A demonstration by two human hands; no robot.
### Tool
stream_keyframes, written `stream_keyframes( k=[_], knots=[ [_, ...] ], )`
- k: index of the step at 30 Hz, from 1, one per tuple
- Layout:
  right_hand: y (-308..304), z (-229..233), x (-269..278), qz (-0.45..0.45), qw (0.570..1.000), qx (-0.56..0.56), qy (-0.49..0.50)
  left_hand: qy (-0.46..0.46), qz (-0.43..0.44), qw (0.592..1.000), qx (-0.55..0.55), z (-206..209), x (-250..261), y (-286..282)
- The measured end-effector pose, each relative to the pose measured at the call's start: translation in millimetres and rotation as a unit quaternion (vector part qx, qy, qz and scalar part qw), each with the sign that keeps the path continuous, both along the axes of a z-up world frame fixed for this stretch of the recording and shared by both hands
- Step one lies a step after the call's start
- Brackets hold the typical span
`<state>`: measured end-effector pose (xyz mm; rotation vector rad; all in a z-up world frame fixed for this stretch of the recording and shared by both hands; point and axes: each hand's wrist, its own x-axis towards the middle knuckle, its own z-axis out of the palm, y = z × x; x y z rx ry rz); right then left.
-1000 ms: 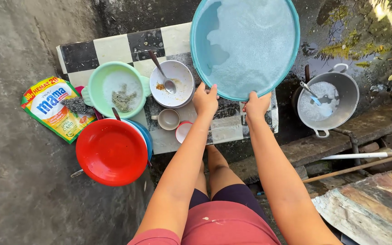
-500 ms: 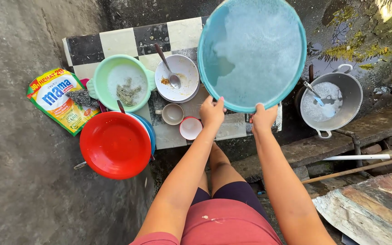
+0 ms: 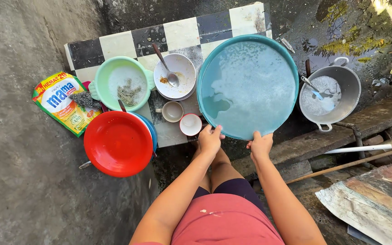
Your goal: Carry dirty dishes to an outdoor washing station and clean them using soap and a scrubber.
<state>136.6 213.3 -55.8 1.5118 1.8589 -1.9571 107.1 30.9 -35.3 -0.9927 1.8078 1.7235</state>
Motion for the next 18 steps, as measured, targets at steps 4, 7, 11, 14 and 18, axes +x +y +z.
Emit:
stream_keyframes(
  k=[4,7,11,14,18],
  knots=[
    [-1,9,10,-0.005,1.000,-0.016,-0.006,-0.012,0.001,1.000,0.028,6,6,-3],
    [3,4,19,-0.002,0.999,-0.040,0.016,-0.007,0.013,0.999,0.041,-4,13,-5],
    [4,9,29,0.024,0.996,-0.077,0.044,-0.001,0.012,0.991,0.131,-9,19,-15],
    [10,9,45,0.055,0.991,-0.109,0.058,0.022,0.000,0.991,0.129,22,18,-31],
    [9,12,72,0.134,0.987,-0.090,0.008,0.126,-0.041,0.991,0.037,30,40,-70]
  ],
)
